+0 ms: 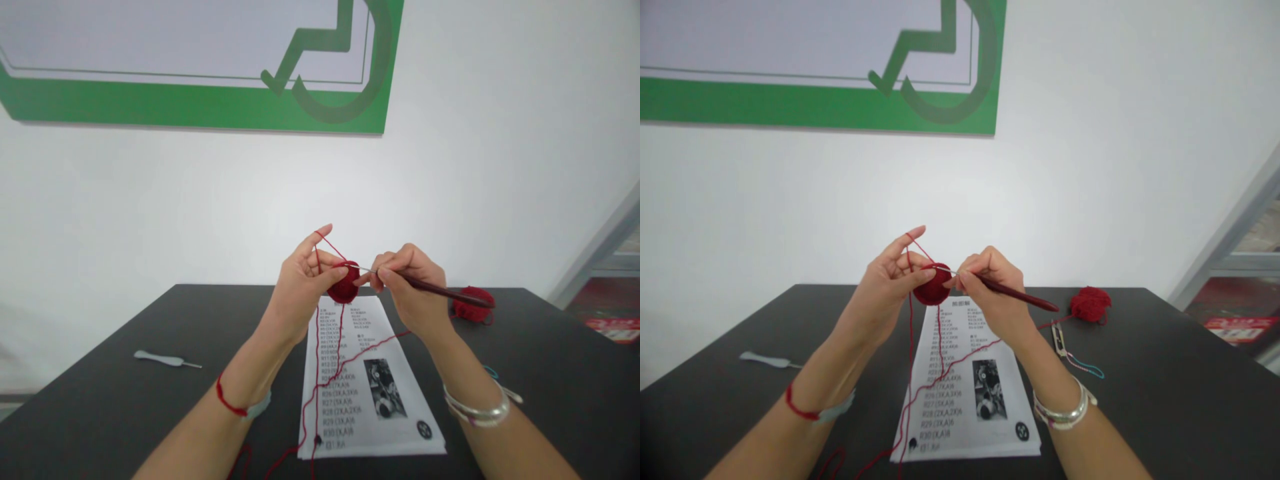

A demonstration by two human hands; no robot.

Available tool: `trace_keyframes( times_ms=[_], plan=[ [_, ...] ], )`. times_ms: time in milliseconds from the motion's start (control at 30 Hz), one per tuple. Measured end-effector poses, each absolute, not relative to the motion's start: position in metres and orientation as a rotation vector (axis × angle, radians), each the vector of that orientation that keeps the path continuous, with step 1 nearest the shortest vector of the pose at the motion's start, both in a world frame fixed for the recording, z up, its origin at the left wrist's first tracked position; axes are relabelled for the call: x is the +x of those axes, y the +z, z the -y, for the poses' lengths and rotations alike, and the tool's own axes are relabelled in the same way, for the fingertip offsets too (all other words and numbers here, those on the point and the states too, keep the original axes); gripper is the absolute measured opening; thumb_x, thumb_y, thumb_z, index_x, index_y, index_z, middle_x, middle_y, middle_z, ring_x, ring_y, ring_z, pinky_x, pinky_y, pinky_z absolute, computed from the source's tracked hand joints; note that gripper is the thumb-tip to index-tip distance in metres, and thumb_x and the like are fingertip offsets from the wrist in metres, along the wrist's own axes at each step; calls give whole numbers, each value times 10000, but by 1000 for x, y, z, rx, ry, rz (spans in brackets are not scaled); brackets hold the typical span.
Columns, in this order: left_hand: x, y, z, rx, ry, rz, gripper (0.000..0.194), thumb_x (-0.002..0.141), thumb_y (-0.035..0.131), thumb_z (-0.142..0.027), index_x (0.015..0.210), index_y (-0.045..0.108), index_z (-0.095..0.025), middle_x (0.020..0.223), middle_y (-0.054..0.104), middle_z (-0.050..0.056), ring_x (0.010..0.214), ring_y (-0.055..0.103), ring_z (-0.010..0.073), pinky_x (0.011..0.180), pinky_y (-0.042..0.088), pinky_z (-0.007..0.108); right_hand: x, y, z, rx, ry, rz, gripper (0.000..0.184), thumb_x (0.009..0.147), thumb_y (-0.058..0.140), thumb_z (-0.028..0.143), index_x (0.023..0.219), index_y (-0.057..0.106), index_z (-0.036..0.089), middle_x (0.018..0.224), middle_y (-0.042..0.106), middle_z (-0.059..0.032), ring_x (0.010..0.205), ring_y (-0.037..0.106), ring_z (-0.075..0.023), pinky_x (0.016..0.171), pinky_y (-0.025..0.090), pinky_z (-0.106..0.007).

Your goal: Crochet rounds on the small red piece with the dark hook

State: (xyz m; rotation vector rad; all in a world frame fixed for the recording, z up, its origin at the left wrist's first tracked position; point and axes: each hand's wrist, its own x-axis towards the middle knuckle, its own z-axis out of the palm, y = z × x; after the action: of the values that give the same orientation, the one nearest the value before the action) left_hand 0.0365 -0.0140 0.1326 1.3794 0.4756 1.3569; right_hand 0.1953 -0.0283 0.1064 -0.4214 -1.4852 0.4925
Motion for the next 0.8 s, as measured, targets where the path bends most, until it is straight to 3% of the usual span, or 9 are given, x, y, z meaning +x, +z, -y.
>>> trace_keyframes(
  times_ms=[333,600,800],
  plan=[
    [41,135,18,1439,1479,-525,649,699,667,-60,1311,455,-107,640,631,-47,571,577,75,570,473,181,181,109,47,-661,-338,1714,159,850,533,106,787,463,235,704,601,26,587,578,-103,512,465,-220],
    [45,136,24,1449,1522,-592,626,715,668,-110,1308,470,-130,658,637,-36,569,589,95,557,482,210,172,106,38,-580,-434,1675,156,868,518,85,880,480,236,746,599,3,653,597,-125,582,503,-243],
    [41,134,19,1473,1348,-534,655,697,699,-108,1313,480,-142,652,644,-37,553,575,96,566,469,229,190,102,23,-500,-253,1785,169,874,545,102,935,498,253,798,604,10,704,598,-131,610,507,-260]
  ],
)
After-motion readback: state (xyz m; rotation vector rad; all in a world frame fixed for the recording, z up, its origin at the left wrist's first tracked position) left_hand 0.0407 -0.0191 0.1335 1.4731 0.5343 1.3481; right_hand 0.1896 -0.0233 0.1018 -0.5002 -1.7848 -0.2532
